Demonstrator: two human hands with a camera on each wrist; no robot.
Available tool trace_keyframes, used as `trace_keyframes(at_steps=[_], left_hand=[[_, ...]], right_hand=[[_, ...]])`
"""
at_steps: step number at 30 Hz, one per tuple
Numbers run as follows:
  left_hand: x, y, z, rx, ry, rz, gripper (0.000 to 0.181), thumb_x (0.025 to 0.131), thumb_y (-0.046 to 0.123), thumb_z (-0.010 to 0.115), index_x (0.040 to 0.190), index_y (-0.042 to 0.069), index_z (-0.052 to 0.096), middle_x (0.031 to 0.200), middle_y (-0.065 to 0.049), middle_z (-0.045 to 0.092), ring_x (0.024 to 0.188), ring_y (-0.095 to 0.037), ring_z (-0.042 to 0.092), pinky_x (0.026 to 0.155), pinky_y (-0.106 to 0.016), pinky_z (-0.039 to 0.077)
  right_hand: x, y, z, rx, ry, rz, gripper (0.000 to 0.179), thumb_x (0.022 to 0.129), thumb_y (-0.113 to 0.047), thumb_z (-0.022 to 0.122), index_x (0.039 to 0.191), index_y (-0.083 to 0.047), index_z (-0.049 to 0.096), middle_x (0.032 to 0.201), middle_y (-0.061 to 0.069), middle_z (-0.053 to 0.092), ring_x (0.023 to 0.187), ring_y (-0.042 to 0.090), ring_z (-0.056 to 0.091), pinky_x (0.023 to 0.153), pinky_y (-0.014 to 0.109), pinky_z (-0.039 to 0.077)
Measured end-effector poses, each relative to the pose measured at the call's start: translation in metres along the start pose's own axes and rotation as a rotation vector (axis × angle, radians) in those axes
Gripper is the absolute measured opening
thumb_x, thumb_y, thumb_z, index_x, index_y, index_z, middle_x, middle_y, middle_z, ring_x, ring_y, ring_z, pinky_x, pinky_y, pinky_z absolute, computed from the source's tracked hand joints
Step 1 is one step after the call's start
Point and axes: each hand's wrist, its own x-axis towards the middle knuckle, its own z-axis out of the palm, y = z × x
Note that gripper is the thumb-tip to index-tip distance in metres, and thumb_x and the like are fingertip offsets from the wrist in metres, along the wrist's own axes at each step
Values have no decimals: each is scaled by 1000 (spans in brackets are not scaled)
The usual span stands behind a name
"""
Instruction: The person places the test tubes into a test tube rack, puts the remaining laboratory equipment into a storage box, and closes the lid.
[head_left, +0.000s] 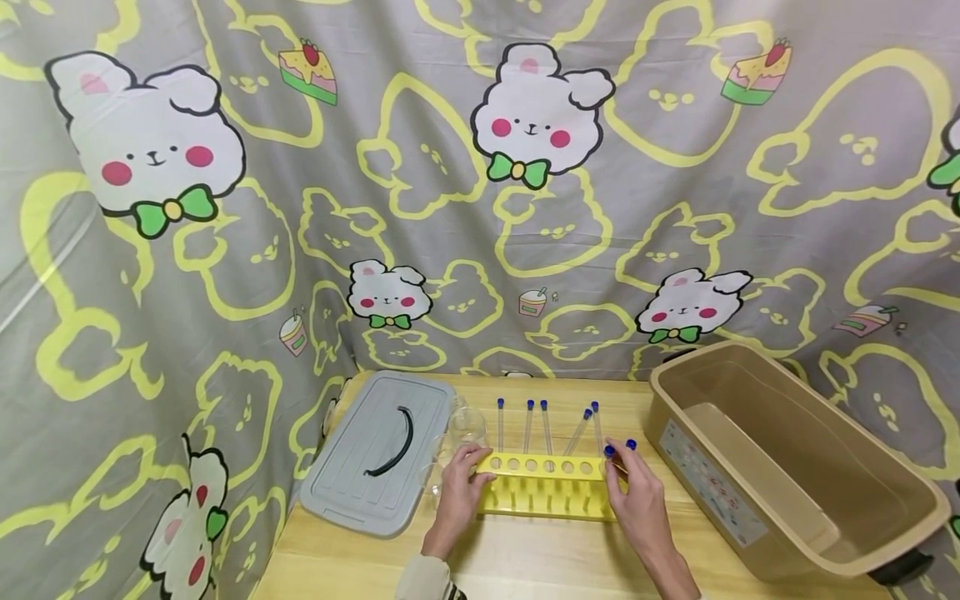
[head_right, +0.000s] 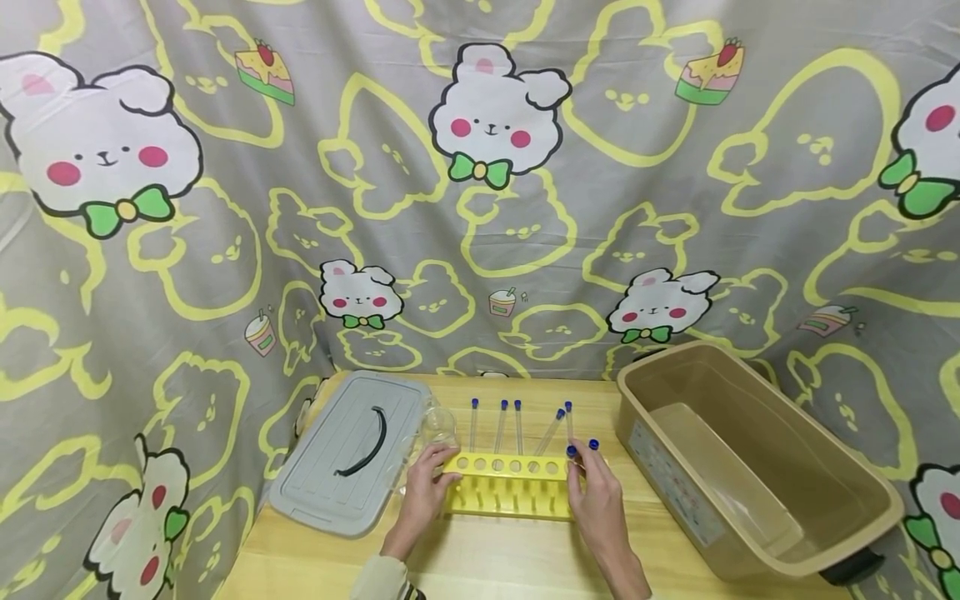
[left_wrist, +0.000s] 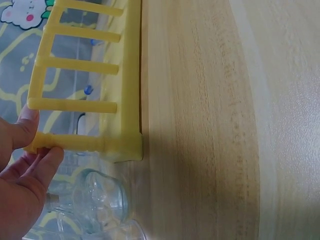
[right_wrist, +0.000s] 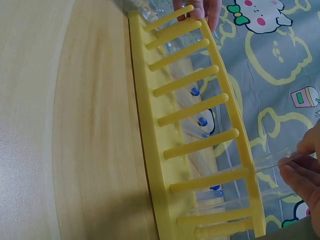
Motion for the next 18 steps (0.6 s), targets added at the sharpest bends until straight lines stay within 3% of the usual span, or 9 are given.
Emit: trace_keyframes(at_steps=[9,18], left_hand=[[-1,-2,0,-5,12,20,39,75,-4,85,112,-4,74,109,-12,67,99,-30,68,81,-35,62],[0,-1,0,-15,3,15,40,74,-5,85,113,-6,73,110,-17,67,102,-32,68,84,-34,61]], right_hand=[[0,-6,-11,12,0,20,51,83,18,73,130,4,63,107,17,71,92,32,73,81,8,52],[16,-15,-35,59,89,22,43,87,14,70,128,5,63,96,15,72,78,29,74,72,8,54]])
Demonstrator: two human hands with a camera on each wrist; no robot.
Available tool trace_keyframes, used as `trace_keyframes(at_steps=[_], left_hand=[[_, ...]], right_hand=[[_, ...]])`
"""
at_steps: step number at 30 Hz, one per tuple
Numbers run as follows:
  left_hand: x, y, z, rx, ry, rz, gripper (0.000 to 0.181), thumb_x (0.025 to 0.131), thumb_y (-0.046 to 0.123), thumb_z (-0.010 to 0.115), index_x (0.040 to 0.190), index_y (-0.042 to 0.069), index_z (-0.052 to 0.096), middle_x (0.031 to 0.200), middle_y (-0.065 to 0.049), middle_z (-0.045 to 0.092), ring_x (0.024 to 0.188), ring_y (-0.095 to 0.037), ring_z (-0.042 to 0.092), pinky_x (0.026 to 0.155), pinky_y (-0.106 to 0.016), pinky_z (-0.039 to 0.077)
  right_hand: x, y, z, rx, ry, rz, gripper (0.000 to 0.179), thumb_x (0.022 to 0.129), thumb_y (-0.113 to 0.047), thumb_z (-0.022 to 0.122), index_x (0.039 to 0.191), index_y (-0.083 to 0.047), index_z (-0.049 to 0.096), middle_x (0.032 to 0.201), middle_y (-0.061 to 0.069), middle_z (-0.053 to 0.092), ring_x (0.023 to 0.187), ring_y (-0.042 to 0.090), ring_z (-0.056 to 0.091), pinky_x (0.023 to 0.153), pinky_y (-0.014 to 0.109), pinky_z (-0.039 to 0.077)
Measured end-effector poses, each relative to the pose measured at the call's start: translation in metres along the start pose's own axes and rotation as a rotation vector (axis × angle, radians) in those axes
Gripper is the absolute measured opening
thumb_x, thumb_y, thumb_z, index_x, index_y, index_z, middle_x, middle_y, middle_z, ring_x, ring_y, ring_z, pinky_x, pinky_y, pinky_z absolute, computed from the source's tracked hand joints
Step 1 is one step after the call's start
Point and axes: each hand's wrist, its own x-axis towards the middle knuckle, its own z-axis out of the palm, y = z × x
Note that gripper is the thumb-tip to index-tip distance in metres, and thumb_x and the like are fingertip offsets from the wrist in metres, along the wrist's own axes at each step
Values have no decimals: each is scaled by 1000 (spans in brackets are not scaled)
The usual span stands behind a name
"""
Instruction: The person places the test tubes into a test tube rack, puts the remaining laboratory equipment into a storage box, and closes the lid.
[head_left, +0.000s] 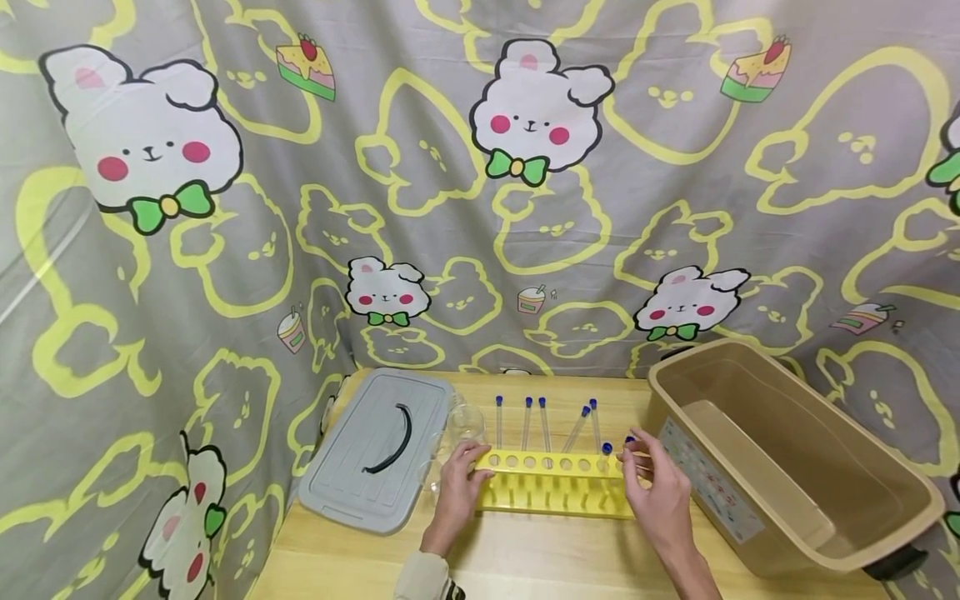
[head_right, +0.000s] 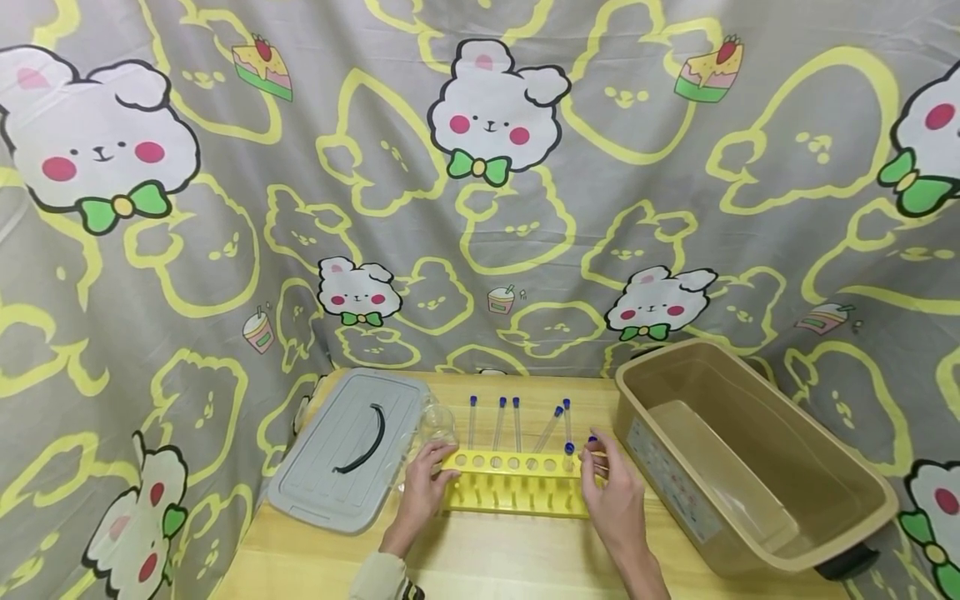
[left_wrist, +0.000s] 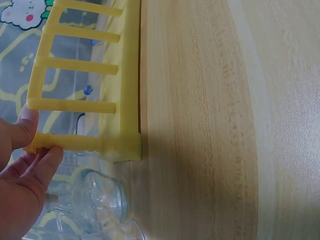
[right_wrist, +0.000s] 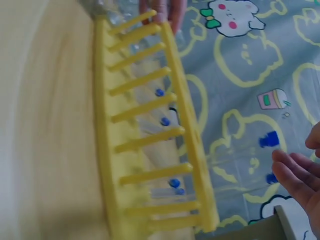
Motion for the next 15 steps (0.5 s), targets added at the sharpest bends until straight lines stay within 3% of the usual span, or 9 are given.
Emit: trace_keyframes(at_steps=[8,15], left_hand=[[1,2,-1,3,-4,-3,39,75,-5,84,113,-5,73,109,-15,67,101,-31,68,81,-35,62],[1,2,-2,-11,-9,-4,39,75,-5,83,112,-8,73,109,-15,67,101,-32,68,83,-37,62]], right_hand=[[30,17,-11,-71,55,-3,32,89,8,70,121,3,69,92,11,73,78,9,67,68,4,51],[48,35,-11,-94,-13,34,27,92,5,69,119,2,69,95,9,73,80,21,69,67,2,48]])
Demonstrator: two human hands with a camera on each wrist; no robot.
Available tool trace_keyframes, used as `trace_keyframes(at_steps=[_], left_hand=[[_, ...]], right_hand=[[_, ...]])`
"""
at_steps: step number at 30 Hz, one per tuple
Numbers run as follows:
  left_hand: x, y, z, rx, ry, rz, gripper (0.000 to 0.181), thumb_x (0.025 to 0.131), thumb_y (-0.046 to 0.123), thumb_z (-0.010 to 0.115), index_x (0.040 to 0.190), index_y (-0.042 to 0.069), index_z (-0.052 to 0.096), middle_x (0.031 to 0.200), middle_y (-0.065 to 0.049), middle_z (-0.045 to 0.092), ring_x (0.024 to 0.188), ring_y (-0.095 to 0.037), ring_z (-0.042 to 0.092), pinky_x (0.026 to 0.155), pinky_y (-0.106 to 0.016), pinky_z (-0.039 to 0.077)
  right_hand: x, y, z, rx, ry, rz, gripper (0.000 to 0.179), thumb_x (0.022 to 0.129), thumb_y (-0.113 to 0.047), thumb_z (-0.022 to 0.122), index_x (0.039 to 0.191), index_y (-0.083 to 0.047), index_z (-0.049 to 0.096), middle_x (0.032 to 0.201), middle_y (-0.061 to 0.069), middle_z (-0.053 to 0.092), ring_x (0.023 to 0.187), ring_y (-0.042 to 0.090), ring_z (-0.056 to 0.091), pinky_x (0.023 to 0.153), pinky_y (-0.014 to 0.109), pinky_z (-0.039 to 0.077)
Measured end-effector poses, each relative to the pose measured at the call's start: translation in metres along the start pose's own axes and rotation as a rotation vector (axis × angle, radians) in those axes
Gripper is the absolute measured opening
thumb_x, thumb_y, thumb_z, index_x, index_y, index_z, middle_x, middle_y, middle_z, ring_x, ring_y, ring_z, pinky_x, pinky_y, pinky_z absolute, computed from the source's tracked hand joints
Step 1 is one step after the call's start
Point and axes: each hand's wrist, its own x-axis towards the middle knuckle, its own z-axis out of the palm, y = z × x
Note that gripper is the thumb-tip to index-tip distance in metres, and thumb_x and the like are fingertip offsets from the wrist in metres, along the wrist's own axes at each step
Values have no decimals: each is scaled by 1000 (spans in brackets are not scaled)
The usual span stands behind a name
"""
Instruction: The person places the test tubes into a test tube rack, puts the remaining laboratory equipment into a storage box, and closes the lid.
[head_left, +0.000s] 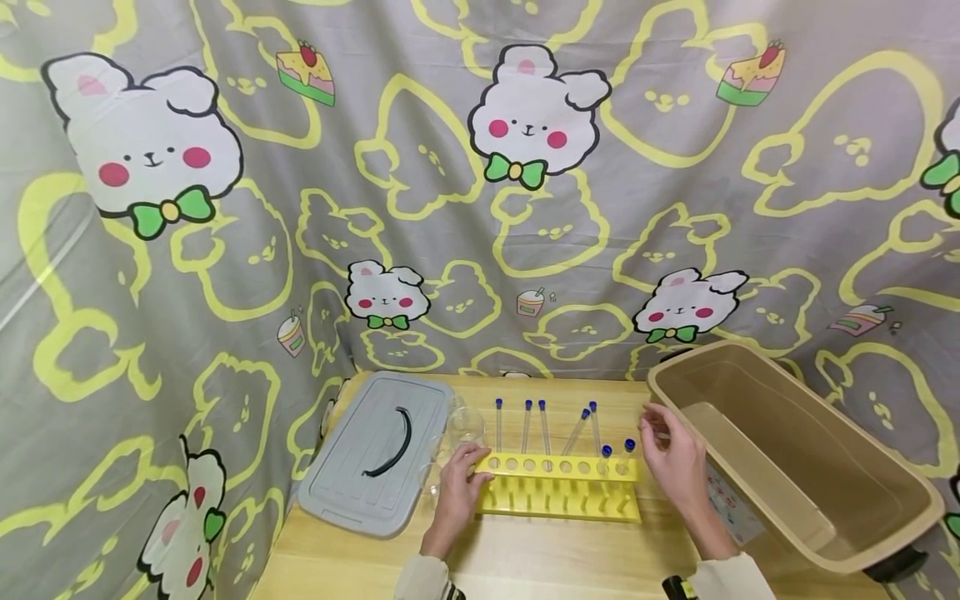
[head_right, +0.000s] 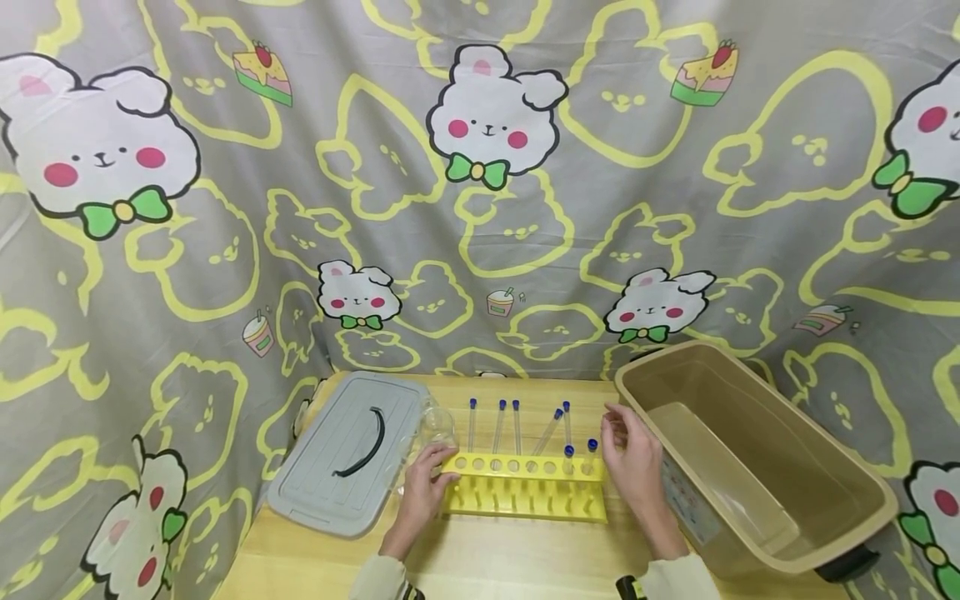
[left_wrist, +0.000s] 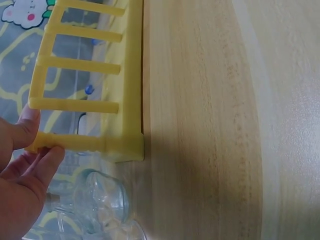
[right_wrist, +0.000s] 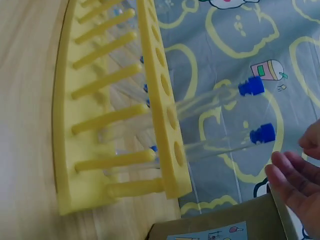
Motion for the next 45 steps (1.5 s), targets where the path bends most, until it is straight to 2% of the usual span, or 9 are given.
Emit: trace_keyframes(at_steps=[4,6,10,12,15,24,32,41,45], left_hand=[[1,-2,1,24,8,5,39,74,-3,84,112,-6,74,109,-13,68,101,-31,69,86,-35,61],[1,-2,1,20,7,4,39,74,-3,84,112,-6,74,109,-13,68,101,-31,69,86,-33,60],[-1,-3,1,-1,6,13,40,72,-6,84,111,-7,73,108,-14,68,100,-33,69,82,-30,61],[-1,-3,2,-6,8,21,40,72,-7,84,111,-7,74,107,-14,68,99,-32,69,81,-30,61],[0,-4,2,-12,16,30,40,72,-7,84,111,-7,74,107,-14,68,99,-32,69,80,-30,61],[2,-3,3,-15,-7,21,39,73,-5,84,111,-7,74,109,-14,68,100,-33,69,80,-29,61],[2,-2,2,-14,0,9,39,73,-6,83,111,-6,74,110,-14,68,103,-34,69,81,-30,61],[1,-2,3,31,-10,-1,39,74,-1,84,112,-2,75,111,-11,69,102,-31,69,84,-31,61],[2,-4,3,32,4,24,40,73,-1,84,111,-4,75,110,-12,69,102,-31,69,85,-34,61]], right_hand=[[11,11,4,19,-96,23,28,94,1,69,122,2,67,103,14,71,85,27,70,69,2,48],[16,18,7,9,-149,23,29,95,0,69,123,2,67,107,16,70,88,30,70,71,7,51],[24,30,14,5,-253,26,28,95,0,70,123,3,66,111,21,69,92,34,70,73,28,61],[28,34,19,11,-297,28,28,95,0,70,122,4,65,112,22,68,94,36,70,74,38,63],[35,38,26,16,-356,29,29,96,1,69,123,6,65,112,24,67,96,38,69,75,46,62],[47,52,42,-32,-512,54,33,97,-2,67,127,9,60,117,32,63,96,43,69,77,53,61],[61,67,59,-61,-649,114,35,99,-9,65,130,7,59,113,29,65,96,40,69,77,51,61],[60,82,74,-53,-752,149,37,100,-11,67,130,7,57,115,31,64,100,39,65,76,48,60],[61,84,77,-42,-798,192,39,101,-12,66,133,7,55,119,34,61,99,40,66,76,48,60]])
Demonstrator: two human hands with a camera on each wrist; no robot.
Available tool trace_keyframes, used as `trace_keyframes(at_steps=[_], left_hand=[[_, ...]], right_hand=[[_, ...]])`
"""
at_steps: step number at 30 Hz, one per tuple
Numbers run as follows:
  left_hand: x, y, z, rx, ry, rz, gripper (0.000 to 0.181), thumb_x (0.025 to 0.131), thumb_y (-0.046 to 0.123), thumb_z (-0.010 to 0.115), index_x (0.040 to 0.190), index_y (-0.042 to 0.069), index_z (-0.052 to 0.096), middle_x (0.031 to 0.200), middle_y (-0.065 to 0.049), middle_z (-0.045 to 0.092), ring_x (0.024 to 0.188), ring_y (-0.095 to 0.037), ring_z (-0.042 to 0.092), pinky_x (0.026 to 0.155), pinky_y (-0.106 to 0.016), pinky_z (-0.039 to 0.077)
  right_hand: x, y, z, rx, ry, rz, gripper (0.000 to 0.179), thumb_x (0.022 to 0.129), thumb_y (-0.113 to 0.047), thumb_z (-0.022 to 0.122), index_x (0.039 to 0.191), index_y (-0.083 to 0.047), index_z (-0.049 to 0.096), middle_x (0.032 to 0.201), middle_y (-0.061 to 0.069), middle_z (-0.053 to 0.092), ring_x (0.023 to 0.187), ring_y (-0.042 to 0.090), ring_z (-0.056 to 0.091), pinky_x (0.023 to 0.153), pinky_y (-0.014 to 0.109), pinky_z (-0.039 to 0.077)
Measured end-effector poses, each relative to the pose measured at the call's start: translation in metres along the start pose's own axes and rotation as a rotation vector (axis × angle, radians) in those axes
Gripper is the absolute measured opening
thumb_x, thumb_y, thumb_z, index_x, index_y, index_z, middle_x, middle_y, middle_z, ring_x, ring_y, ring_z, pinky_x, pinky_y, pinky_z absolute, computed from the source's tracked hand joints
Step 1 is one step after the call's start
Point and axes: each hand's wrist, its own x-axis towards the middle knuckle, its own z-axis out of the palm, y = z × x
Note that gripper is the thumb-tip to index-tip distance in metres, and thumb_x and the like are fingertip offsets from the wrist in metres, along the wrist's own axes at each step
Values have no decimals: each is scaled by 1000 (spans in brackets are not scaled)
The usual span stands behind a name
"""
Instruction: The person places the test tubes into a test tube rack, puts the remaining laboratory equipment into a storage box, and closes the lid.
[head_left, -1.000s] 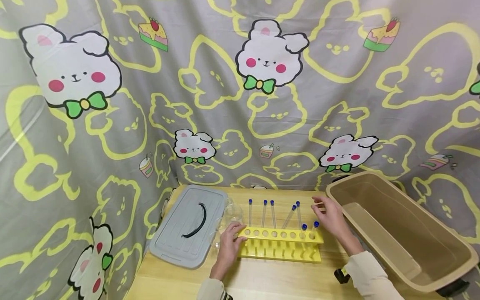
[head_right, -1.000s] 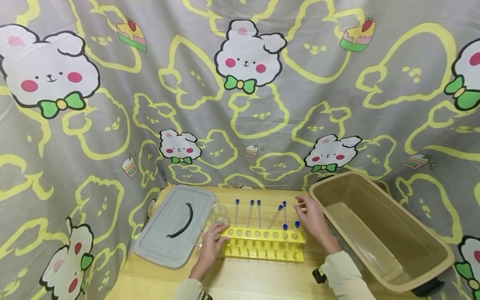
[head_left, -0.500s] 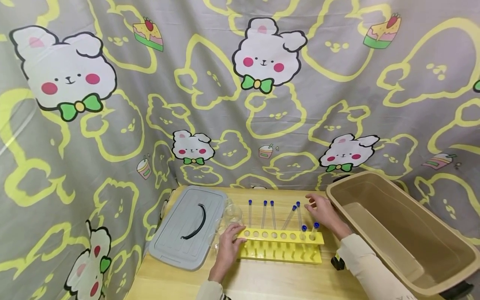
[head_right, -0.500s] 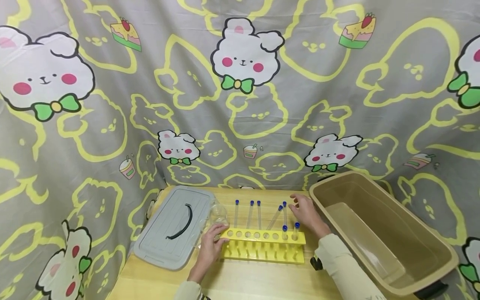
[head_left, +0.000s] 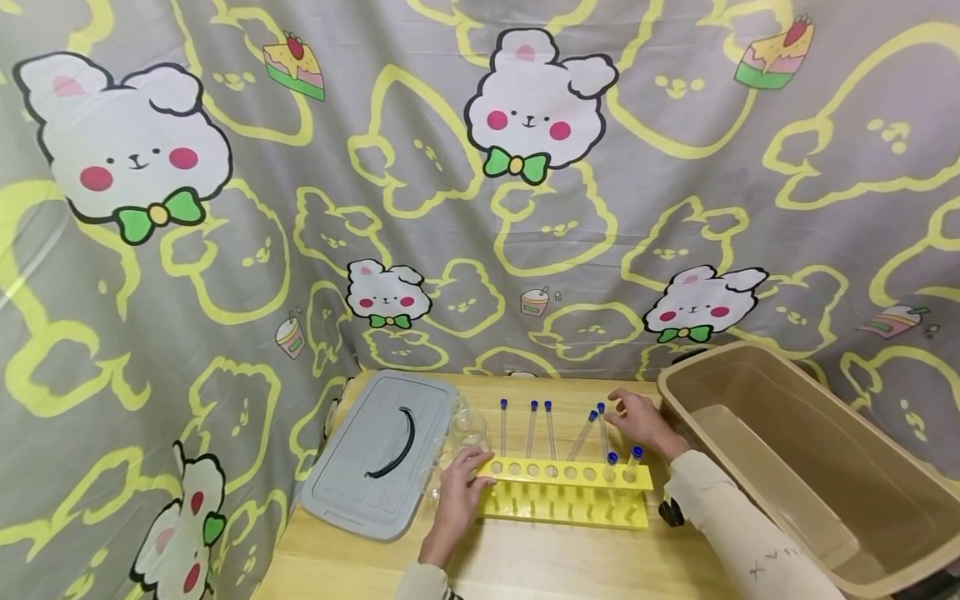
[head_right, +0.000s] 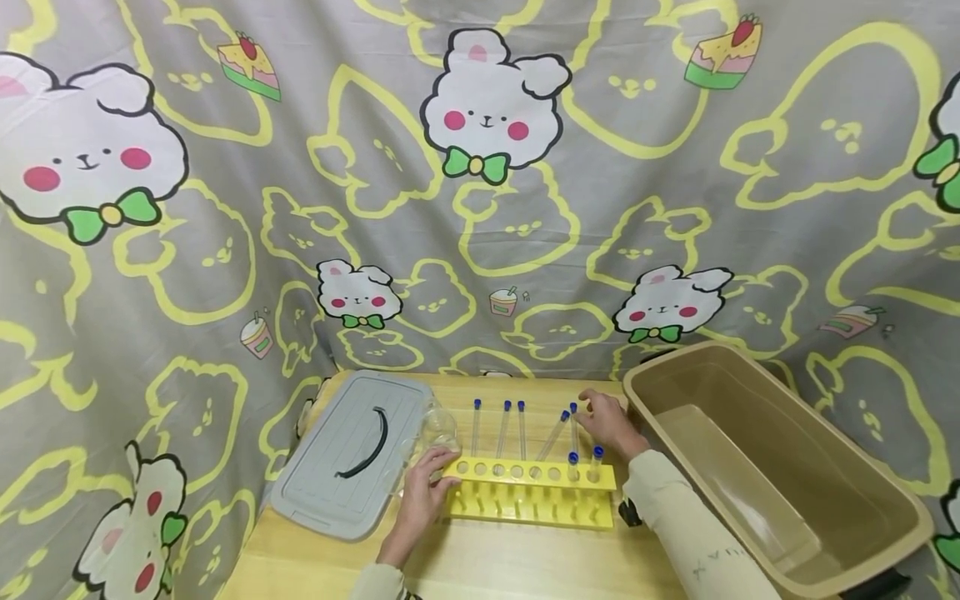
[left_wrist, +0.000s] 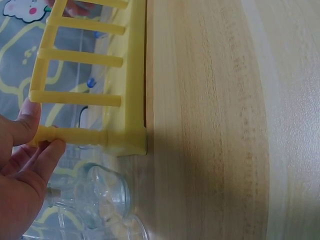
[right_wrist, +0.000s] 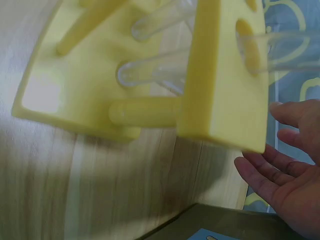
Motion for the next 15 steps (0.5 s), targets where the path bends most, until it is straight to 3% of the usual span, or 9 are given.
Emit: trace_keyframes(at_steps=[5,11,15], left_hand=[[2,-2,0,9,24,43,41,70,-3,85,110,-5,75,107,-14,70,100,-32,70,85,-36,61],[2,-3,0,14,24,44,41,70,-3,86,109,-5,75,107,-13,70,100,-32,70,86,-33,60],[2,-4,1,20,26,60,41,69,-3,86,109,-5,75,106,-13,70,98,-31,70,84,-32,61]], right_hand=[[8,3,-3,19,-64,26,43,101,-15,64,135,9,52,117,33,61,96,39,66,74,47,59],[20,7,-1,-20,-121,59,47,98,-11,67,135,12,50,108,27,65,93,36,66,73,45,58],[26,7,1,-48,-185,83,52,97,-11,69,137,14,47,115,31,64,94,35,66,75,45,58]])
